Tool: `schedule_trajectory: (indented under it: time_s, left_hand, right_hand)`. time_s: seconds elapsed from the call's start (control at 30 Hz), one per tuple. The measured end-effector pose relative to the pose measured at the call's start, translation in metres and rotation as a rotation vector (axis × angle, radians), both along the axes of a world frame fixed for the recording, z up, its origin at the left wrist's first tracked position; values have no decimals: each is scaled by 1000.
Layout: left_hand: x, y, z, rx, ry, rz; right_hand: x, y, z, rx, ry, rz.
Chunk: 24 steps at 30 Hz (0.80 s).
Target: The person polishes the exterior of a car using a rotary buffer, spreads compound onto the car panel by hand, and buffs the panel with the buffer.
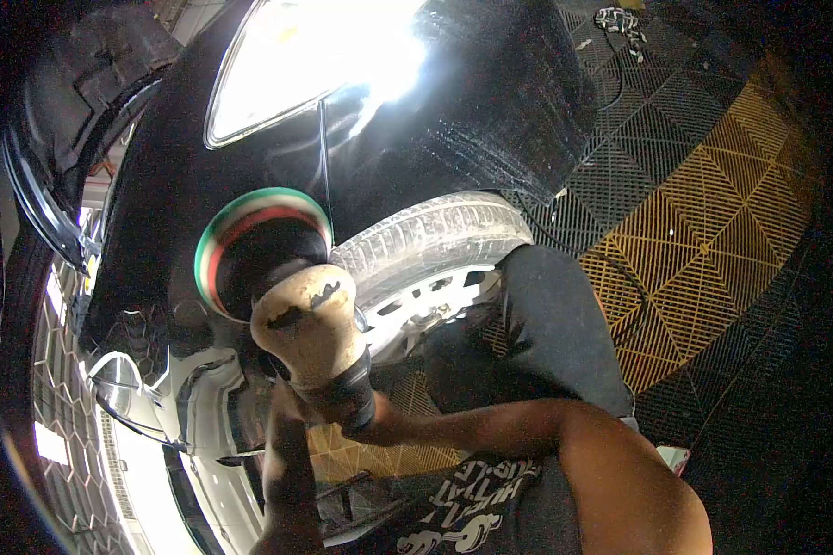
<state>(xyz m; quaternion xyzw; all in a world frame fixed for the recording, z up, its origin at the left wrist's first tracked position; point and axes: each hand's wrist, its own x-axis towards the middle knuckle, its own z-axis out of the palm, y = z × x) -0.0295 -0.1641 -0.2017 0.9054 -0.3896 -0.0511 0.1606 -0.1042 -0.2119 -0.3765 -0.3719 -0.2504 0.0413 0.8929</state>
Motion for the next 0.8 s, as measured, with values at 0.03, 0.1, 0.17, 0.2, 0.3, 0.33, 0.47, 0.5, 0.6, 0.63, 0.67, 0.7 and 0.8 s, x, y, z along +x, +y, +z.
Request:
schedule_trajectory:
  time_s: [0.03,0.1,0.17,0.2,0.3,0.33,0.47,0.5,0.6,0.63,0.67,0.7,0.8]
  left_hand:
    - [3,-3,2,-15,16,8]
    - [10,-12,9,-55,66,27]
    - [15,-19,14,-88,112,38]
    - [17,-23,16,-100,128,43]
    - [15,-24,17,-112,139,53]
    - [11,-22,16,-104,120,48]
    - [-8,26,-19,92,-405,-211]
    - [-10,53,-37,180,-641,-328]
    - [-10,72,-50,-57,216,123]
    - [-5,15,-20,-252,395,193]
    - [-1,-21,1,-439,579,259]
    - [1,-29,7,-444,576,252]
    - [4,-42,15,-437,639,247]
  right_hand:
    - [3,5,-1,-25,-20,-34]
    - [9,1,3,-54,-45,-75]
    - [14,-9,8,-127,-78,18]
    - [13,-14,14,-130,-80,13]
    - [8,-21,22,92,110,75]
    - [3,-19,18,68,144,161]
    - [-8,-22,6,-192,-26,224]
    - [-10,-22,8,-192,-26,227]
    - [-14,-15,1,-171,39,135]
    - [-13,5,-21,-132,77,179]
    - [-11,8,-26,-112,96,198]
    - [-9,10,-31,-91,115,216]
    - [-6,-13,-20,-152,46,112]
